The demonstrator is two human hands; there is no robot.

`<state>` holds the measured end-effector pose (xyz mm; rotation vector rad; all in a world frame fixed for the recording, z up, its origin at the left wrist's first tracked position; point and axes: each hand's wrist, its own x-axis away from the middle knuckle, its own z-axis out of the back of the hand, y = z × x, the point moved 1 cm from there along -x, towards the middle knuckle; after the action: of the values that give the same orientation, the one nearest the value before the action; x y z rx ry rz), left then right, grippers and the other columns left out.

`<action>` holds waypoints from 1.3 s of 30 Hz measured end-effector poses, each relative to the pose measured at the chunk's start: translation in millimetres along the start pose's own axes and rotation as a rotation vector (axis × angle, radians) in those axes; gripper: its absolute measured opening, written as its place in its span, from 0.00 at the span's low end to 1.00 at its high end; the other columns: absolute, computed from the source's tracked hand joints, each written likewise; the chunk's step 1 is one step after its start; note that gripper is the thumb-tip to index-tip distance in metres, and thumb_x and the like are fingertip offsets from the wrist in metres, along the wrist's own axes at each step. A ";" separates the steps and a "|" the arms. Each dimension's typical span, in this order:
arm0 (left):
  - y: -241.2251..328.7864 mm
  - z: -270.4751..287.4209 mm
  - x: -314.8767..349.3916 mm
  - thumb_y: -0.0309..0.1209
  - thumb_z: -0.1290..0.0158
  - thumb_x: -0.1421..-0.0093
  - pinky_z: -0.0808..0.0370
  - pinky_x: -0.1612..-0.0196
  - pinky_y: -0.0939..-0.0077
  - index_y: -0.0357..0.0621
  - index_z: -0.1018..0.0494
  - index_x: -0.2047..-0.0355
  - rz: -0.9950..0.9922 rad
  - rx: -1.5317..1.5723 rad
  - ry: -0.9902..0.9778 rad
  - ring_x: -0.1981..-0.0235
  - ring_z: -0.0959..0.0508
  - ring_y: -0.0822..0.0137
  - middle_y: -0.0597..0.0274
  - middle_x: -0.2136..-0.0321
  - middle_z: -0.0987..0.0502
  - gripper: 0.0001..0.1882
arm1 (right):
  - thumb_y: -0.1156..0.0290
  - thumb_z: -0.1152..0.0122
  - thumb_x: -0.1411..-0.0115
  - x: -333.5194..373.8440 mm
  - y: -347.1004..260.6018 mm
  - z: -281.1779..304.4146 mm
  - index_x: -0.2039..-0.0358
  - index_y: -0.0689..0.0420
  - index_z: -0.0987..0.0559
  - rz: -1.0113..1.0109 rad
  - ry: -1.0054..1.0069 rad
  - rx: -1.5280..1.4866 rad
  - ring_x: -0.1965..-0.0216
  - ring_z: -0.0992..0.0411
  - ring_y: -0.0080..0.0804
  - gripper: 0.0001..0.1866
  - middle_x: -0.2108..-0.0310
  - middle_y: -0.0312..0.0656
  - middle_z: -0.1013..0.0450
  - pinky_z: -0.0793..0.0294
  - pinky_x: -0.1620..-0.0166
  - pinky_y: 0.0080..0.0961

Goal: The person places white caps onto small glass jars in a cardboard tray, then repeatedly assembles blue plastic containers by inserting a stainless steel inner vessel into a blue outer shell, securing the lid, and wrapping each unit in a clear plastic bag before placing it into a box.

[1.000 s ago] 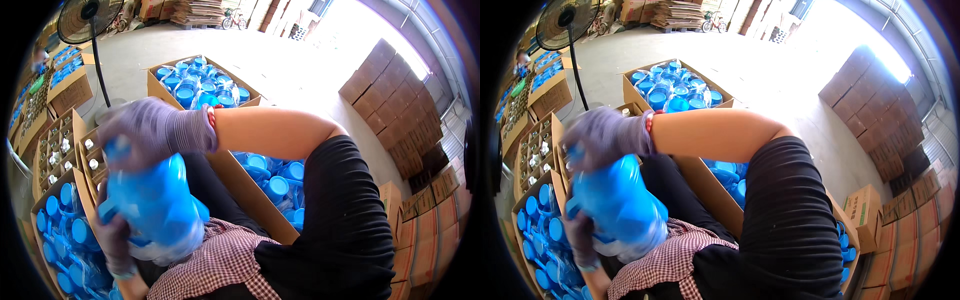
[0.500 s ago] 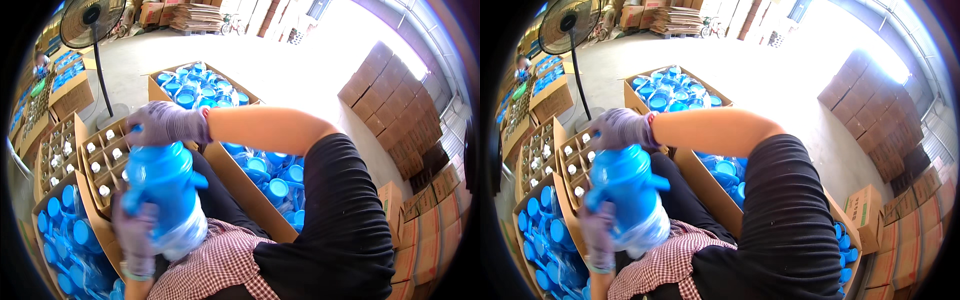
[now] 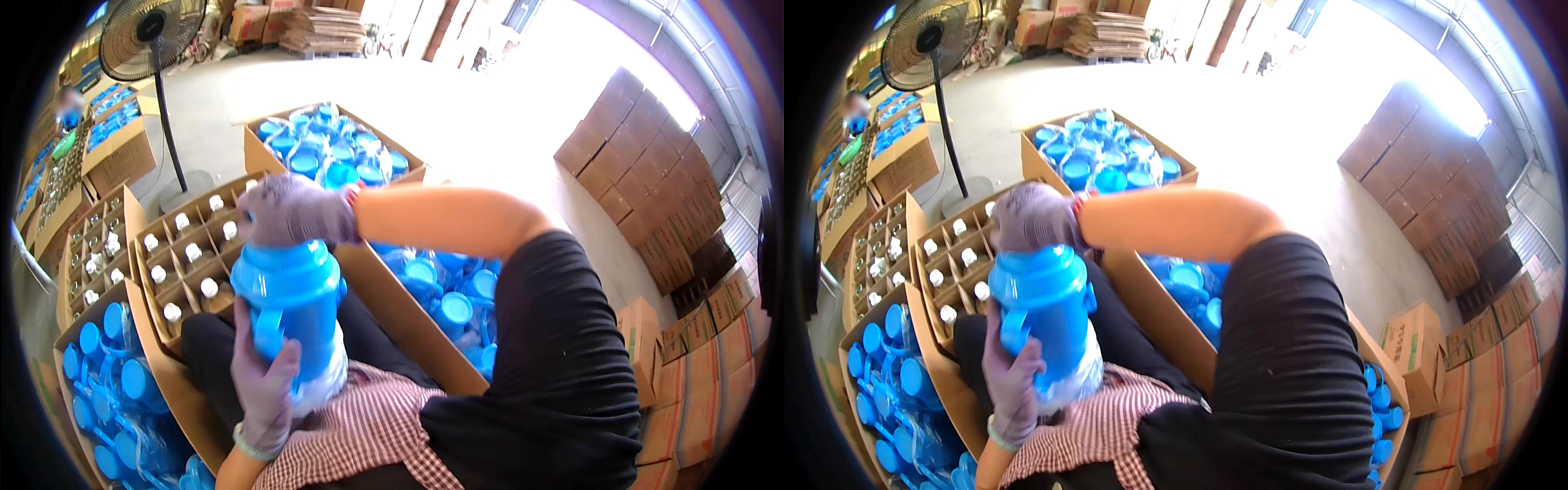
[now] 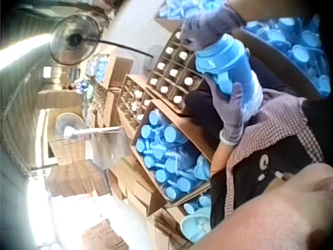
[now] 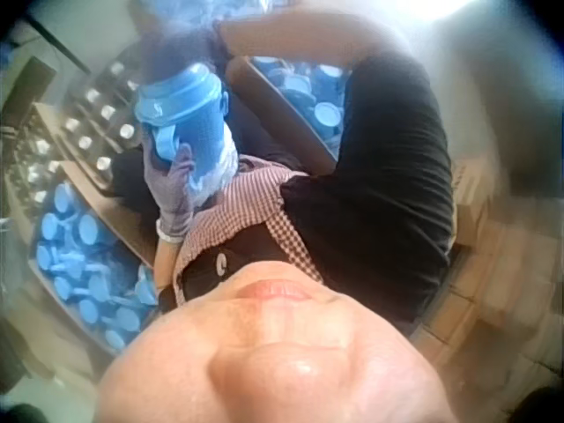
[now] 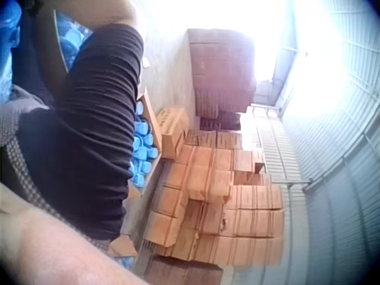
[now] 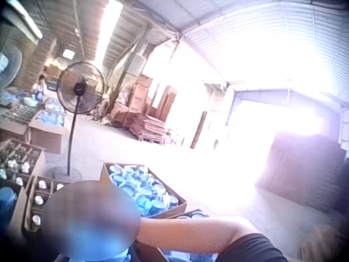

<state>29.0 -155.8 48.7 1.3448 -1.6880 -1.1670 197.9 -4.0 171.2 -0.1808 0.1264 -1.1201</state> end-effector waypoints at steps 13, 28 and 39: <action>24.5 24.5 -14.5 0.28 0.31 0.46 0.28 0.68 0.82 0.37 0.46 0.26 0.051 0.049 -0.019 0.70 0.28 0.78 0.67 0.54 0.23 0.51 | 0.57 0.36 0.42 16.0 -4.6 -1.2 0.59 0.53 0.17 0.170 0.166 0.016 0.58 0.20 0.51 0.15 0.60 0.49 0.20 0.20 0.54 0.41; 10.3 65.9 -14.4 0.41 0.33 0.40 0.40 0.78 0.88 0.37 0.31 0.34 -0.222 -0.158 0.168 0.78 0.30 0.83 0.70 0.66 0.21 0.38 | 0.52 0.29 0.45 49.0 -19.7 14.8 0.52 0.49 0.17 0.722 0.243 -0.353 0.48 0.24 0.47 0.23 0.52 0.44 0.24 0.22 0.46 0.41; 80.7 88.2 -8.1 0.57 0.62 0.25 0.46 0.26 0.43 0.49 0.48 0.25 -0.176 0.621 0.700 0.28 0.42 0.47 0.52 0.26 0.44 0.37 | 0.76 0.28 0.49 140.7 47.8 -134.1 0.69 0.56 0.20 0.298 0.855 -0.580 0.66 0.24 0.45 0.08 0.68 0.43 0.24 0.23 0.61 0.38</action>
<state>-78.0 -122.1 91.0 2.0052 -1.4477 -0.1547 274.9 -121.6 28.7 -0.1781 1.2080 -0.7737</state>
